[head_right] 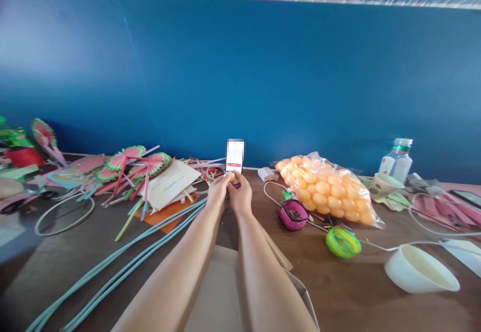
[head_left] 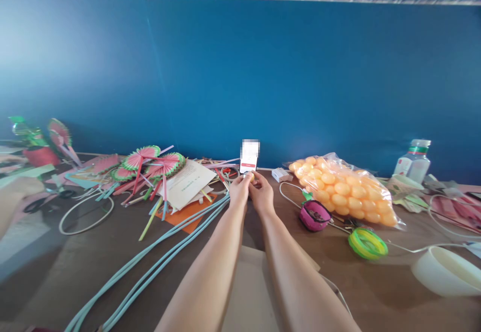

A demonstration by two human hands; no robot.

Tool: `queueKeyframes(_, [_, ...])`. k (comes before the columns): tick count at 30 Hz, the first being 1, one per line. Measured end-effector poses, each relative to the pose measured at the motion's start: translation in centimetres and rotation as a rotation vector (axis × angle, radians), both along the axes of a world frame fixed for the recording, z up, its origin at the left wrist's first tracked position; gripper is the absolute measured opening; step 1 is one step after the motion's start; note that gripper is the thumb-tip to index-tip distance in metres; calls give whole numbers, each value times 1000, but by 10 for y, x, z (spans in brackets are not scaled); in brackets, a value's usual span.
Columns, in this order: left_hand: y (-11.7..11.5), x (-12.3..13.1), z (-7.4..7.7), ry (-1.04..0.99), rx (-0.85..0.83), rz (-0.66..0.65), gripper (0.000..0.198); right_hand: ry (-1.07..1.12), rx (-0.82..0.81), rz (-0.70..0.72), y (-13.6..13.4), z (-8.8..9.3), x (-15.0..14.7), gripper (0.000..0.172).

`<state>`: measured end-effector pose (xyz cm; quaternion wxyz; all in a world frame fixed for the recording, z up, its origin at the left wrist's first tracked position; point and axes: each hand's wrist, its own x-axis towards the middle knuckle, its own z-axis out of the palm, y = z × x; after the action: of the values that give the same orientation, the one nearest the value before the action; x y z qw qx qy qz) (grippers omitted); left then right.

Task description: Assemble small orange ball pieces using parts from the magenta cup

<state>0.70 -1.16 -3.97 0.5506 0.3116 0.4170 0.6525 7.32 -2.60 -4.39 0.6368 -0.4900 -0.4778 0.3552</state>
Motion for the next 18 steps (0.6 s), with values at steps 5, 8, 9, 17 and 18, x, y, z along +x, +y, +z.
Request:
queueKeyframes(5, [-2, 2, 1, 29, -19, 28, 32, -184, -54, -167, -3, 2, 2, 41])
queueKeyframes(8, [-7, 3, 5, 27, -61, 30, 35, -295, -93, -192, -5, 2, 3, 42])
queueKeyframes(9, [-8, 3, 6, 24, -68, 18, 36, -329, -104, -187, -5, 2, 3, 44])
queueKeyframes(17, [-3, 1, 2, 47, -42, -2, 36, -403, -34, -183, -3, -3, 3, 46])
queueKeyframes(18, [-3, 0, 1, 69, -51, 15, 35, -404, -18, -184, -2, -4, 3, 45])
